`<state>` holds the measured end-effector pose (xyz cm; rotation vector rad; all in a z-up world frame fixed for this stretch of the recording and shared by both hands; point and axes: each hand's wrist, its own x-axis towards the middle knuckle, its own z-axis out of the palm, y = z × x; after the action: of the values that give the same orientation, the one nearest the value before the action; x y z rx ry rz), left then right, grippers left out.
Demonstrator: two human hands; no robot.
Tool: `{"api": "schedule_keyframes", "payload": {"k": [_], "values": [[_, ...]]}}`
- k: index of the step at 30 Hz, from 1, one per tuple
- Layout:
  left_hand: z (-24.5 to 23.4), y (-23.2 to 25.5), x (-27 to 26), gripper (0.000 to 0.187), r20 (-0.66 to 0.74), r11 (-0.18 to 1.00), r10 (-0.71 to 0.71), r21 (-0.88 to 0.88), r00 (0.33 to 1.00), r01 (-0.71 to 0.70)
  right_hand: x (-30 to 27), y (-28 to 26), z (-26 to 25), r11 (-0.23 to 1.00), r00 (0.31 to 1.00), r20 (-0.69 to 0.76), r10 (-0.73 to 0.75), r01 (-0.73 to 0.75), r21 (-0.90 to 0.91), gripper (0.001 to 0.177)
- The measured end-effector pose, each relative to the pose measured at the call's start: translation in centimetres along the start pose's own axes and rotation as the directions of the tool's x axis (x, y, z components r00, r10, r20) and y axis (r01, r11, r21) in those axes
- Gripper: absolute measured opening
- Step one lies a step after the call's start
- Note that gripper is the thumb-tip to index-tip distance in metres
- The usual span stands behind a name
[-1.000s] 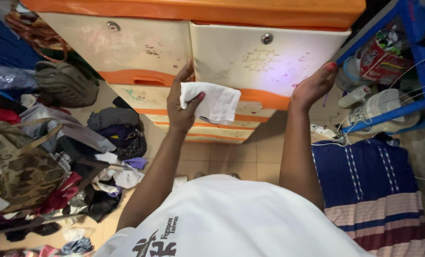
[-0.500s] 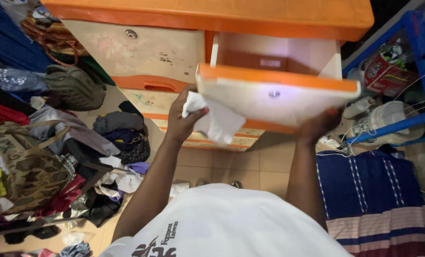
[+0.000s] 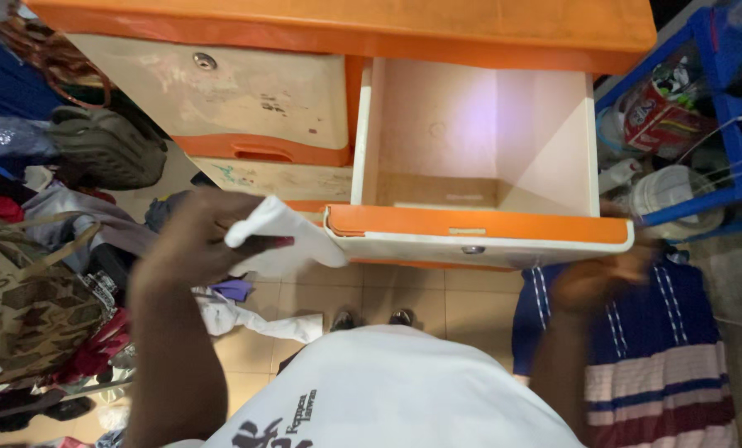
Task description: The person sorts through a basket of clothes, selecting individual items including a white garment, a red shirt, a black garment, and a yellow shirt, and folds several of them by hand on a bed.
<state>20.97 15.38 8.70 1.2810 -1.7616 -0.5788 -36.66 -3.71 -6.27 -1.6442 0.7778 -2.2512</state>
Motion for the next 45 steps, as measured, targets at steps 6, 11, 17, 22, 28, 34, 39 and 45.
{"api": "schedule_keyframes", "payload": {"k": [6, 11, 17, 22, 28, 34, 39, 45], "values": [[-5.9, 12.5, 8.3, 0.025, 0.279, 0.815, 0.411, 0.313, 0.868, -0.487, 16.8, -21.0, 7.6, 0.983, 0.652, 0.739, -0.173, 0.074, 0.165, 0.053], [-0.2, 18.5, 19.3, 0.051, 0.295, 0.853, 0.274, 0.365, 0.915, -0.373, 20.6, -25.0, 21.2, 0.894, 0.095, 0.993, 0.065, -0.448, -0.016, 0.085], [3.0, 15.7, 21.4, 0.064, 0.113, 0.79, 0.529, 0.296, 0.841, -0.536, 19.8, -19.0, 23.2, 0.756, 0.134, 0.758, 0.638, -0.297, -0.584, 0.051], [3.3, 11.8, 15.9, 0.061, -0.065, 0.687, 0.709, 0.284, 0.702, -0.668, 18.6, -7.1, 22.8, 0.355, -0.172, 0.518, 0.838, -0.55, -0.756, 0.033], [2.1, 8.6, 8.9, 0.05, -0.274, 0.851, 0.506, 0.004, 0.818, -0.526, 19.3, -2.4, 29.7, 0.458, 0.148, 0.562, 0.814, 0.431, -0.777, 0.045], [3.9, 4.8, 5.8, 0.044, -0.351, 0.878, 0.228, -0.328, 0.908, -0.347, 20.0, -5.2, 33.1, 0.551, 0.142, 0.767, 0.626, 0.615, -0.564, 0.046], [6.0, 2.2, 3.8, 0.043, -0.343, 0.766, 0.046, -0.59, 0.938, -0.254, 19.2, -4.3, 35.3, 0.388, 0.208, 0.797, 0.567, 0.787, -0.481, 0.047], [6.9, 0.0, 2.8, 0.041, -0.29, 0.678, -0.071, -0.716, 0.954, -0.167, 18.1, -1.3, 39.8, 0.135, 0.292, 0.87, 0.398, 0.919, -0.37, 0.049]]}}
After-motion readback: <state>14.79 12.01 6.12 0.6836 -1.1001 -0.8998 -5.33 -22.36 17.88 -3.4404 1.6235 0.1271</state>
